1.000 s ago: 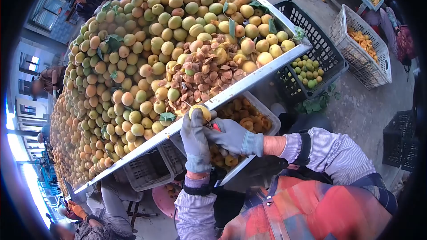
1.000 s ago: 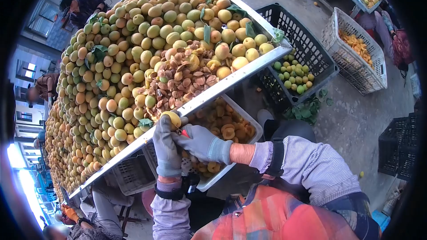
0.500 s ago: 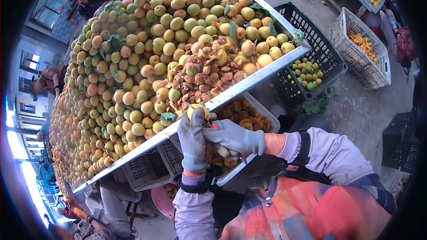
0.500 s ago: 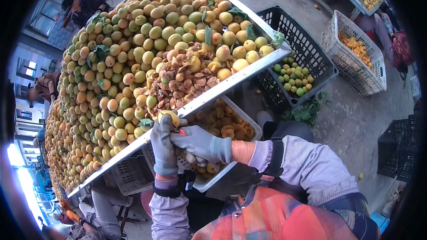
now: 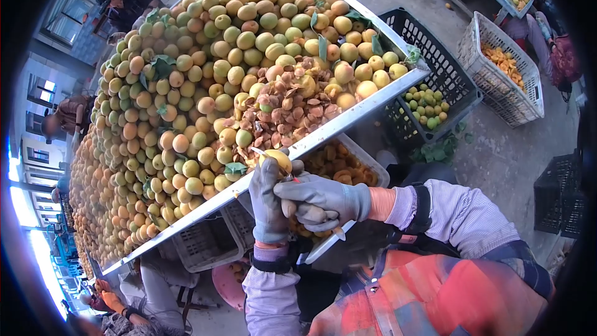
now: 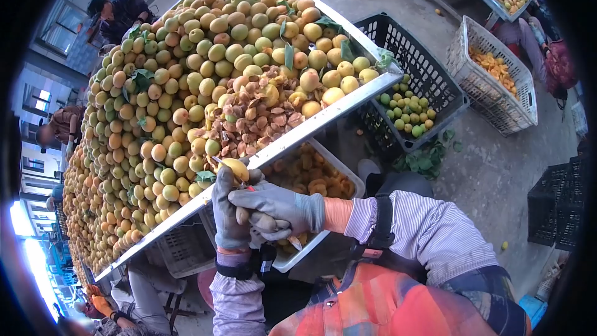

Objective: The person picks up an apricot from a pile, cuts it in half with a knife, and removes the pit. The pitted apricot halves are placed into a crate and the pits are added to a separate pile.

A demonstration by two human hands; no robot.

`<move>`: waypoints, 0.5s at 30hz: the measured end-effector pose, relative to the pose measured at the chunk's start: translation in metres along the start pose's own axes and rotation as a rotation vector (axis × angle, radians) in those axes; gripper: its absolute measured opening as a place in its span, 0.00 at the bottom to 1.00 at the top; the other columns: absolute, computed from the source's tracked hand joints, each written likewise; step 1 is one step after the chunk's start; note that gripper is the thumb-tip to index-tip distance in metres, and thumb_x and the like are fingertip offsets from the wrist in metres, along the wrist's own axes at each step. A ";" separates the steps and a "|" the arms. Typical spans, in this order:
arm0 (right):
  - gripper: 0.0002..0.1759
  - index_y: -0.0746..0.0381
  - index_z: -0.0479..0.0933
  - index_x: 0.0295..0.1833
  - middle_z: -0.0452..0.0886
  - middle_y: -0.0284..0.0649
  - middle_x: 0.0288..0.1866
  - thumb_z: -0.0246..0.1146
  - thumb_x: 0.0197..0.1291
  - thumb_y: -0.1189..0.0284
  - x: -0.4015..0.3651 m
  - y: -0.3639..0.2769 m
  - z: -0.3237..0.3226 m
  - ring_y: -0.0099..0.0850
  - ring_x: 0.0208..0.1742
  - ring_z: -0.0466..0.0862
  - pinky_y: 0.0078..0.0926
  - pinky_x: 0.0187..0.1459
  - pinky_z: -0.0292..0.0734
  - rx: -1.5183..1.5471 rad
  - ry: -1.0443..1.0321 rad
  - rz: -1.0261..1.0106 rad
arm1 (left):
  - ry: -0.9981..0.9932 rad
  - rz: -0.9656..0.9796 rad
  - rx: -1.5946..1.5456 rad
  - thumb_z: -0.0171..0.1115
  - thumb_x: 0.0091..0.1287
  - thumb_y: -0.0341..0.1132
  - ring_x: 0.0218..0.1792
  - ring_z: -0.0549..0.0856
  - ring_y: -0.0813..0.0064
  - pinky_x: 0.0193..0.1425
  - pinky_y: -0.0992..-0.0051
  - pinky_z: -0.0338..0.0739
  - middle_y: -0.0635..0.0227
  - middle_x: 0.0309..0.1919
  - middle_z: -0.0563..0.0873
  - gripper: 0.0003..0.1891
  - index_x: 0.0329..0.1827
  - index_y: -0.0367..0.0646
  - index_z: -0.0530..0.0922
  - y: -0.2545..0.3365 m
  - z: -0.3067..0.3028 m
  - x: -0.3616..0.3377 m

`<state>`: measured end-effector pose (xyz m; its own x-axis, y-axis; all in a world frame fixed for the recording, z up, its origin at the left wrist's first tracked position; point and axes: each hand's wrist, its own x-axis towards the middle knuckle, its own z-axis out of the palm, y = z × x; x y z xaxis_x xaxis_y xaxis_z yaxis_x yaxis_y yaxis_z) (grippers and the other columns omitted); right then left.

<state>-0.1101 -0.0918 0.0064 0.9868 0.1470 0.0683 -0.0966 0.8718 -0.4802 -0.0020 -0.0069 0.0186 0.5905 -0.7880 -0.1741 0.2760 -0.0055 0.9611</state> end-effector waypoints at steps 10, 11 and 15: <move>0.13 0.56 0.76 0.36 0.74 0.28 0.20 0.58 0.66 0.58 0.005 -0.003 0.020 0.16 0.13 0.69 0.16 0.12 0.61 -0.695 0.459 -0.113 | 0.170 0.407 0.141 0.61 0.67 0.42 0.50 0.78 0.75 0.56 0.77 0.73 0.61 0.54 0.77 0.28 0.63 0.32 0.66 0.022 -0.032 0.008; 0.14 0.58 0.78 0.39 0.76 0.27 0.23 0.58 0.66 0.58 0.007 -0.008 0.022 0.16 0.13 0.70 0.16 0.12 0.61 -0.452 0.487 -0.110 | 0.170 0.408 0.140 0.62 0.66 0.39 0.51 0.78 0.76 0.56 0.78 0.73 0.61 0.56 0.76 0.28 0.63 0.32 0.66 0.023 -0.031 0.006; 0.22 0.64 0.78 0.39 0.77 0.34 0.21 0.56 0.65 0.54 -0.005 -0.049 0.029 0.19 0.12 0.70 0.16 0.12 0.68 -0.505 0.684 -0.028 | 0.128 0.423 0.235 0.66 0.60 0.26 0.51 0.77 0.77 0.54 0.79 0.74 0.61 0.57 0.75 0.29 0.64 0.31 0.65 0.023 -0.012 -0.004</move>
<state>-0.1137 -0.1214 0.0554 0.8652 -0.3279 -0.3794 -0.1616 0.5338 -0.8300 0.0108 0.0036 0.0395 0.7063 -0.6691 0.2310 -0.1780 0.1480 0.9728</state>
